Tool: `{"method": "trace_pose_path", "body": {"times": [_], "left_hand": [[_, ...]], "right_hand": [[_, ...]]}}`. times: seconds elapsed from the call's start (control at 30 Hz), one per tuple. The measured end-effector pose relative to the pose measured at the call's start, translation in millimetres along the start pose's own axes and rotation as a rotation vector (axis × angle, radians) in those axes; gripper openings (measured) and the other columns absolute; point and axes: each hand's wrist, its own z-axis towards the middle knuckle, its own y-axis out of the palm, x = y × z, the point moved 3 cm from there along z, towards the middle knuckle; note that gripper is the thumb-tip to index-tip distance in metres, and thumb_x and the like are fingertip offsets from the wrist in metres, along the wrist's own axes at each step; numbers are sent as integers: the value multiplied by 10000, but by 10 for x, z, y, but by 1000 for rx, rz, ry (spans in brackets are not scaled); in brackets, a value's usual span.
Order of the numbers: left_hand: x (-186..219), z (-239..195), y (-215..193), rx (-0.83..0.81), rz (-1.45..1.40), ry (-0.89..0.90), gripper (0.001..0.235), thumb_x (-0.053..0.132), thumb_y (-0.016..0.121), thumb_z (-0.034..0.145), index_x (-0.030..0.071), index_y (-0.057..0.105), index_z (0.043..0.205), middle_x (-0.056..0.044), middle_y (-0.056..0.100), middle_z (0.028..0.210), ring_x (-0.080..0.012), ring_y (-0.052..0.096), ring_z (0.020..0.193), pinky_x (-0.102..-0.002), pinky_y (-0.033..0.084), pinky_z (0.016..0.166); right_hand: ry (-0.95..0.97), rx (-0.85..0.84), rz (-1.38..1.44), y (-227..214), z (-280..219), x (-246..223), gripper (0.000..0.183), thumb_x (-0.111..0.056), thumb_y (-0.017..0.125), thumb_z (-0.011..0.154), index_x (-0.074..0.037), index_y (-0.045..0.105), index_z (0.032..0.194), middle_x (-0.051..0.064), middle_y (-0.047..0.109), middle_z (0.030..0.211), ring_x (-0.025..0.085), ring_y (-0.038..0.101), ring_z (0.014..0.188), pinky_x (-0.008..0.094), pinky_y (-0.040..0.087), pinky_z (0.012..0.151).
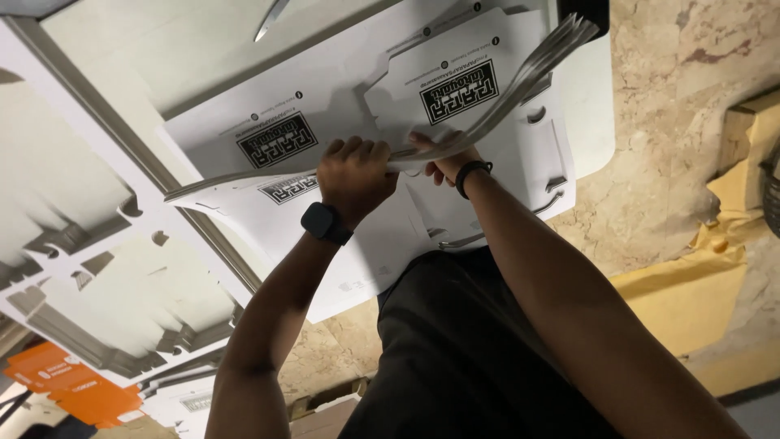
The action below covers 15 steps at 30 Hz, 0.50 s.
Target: Manually removing waste material from die-cut cardboard sheets to extract the final shapes.
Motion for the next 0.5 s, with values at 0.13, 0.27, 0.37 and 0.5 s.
{"method": "trace_pose_path", "body": {"times": [0.13,0.27,0.37,0.5], "left_hand": [[22,-74,-51,40,-84,96,231,87,655,674,206,502,549,58,405,451,-143,459,427,-227,417,486],[257,-346,36,90,-105,196,223,141,623,841,167,543,635,-4,421,546,-190,501,507,-290,437,506],[484,-174,-208,78,53,207,299,102,587,846,184,490,575,29,392,519,-139,458,505,-262,415,520],[380,-64,-47,120,150,153,286,102,559,832,194,473,574,17,364,544,-160,436,505,-274,410,508]], "right_hand": [[78,54,-50,81,257,163,596,-577,661,920,-26,700,697,104,657,523,123,505,319,243,369,299],[-28,92,-49,40,72,39,664,-610,665,917,-43,662,572,117,618,486,215,571,357,322,422,373],[21,96,-170,12,-7,16,714,-738,623,841,-97,669,530,86,598,448,231,553,398,363,456,463],[35,101,-187,52,220,128,647,-672,611,862,-110,698,554,79,610,455,228,574,411,351,463,501]]}}
